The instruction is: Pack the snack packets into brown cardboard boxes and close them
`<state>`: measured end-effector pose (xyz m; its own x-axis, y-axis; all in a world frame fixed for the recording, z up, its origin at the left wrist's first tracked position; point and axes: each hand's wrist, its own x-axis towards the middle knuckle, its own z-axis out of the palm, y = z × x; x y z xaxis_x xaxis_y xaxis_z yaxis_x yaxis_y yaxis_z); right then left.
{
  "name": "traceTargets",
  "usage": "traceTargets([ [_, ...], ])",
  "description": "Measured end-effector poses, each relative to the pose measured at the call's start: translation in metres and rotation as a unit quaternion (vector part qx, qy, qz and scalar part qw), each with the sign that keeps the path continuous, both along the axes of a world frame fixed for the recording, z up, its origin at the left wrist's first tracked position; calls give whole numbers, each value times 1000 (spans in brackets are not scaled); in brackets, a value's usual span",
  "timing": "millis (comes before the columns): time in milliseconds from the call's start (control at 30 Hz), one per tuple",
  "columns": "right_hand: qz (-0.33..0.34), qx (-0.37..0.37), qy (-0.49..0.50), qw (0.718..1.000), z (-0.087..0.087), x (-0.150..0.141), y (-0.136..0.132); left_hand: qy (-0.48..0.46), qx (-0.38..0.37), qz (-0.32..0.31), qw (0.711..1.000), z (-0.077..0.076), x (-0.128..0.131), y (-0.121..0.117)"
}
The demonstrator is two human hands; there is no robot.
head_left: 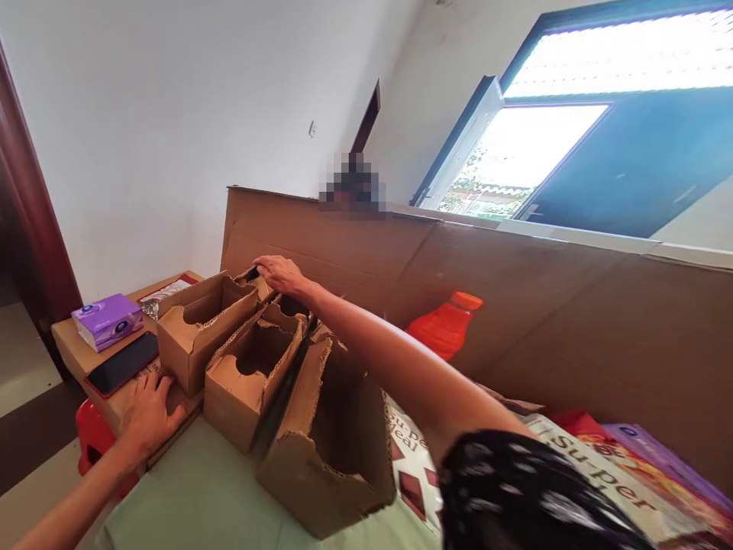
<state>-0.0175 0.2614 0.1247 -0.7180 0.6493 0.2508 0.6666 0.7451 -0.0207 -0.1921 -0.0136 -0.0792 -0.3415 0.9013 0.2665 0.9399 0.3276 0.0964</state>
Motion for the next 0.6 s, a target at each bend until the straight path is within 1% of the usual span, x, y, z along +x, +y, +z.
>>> traceTargets([
  [67,2,-12,-35,999,-2,-21,19,5,-3,-2,1000,0,0,1],
  [100,0,-16,-51,999,-4,-25,26,7,-5,-3,1000,0,0,1],
  [167,-7,-19,-77,997,-6,-22,38,11,-5,-4,1000,-1,-1,2],
  [333,-31,-5,-99,995,-8,16,57,15,7,-9,1000,-9,-4,4],
  [400,-37,2,-104,994,-11,23,62,17,21,-14,1000,-12,-6,4],
  [467,-36,8,-108,994,-18,21,66,16,29,-15,999,-15,-8,5],
  [600,-21,13,-114,993,-30,-2,76,10,34,-13,999,-15,-9,6],
])
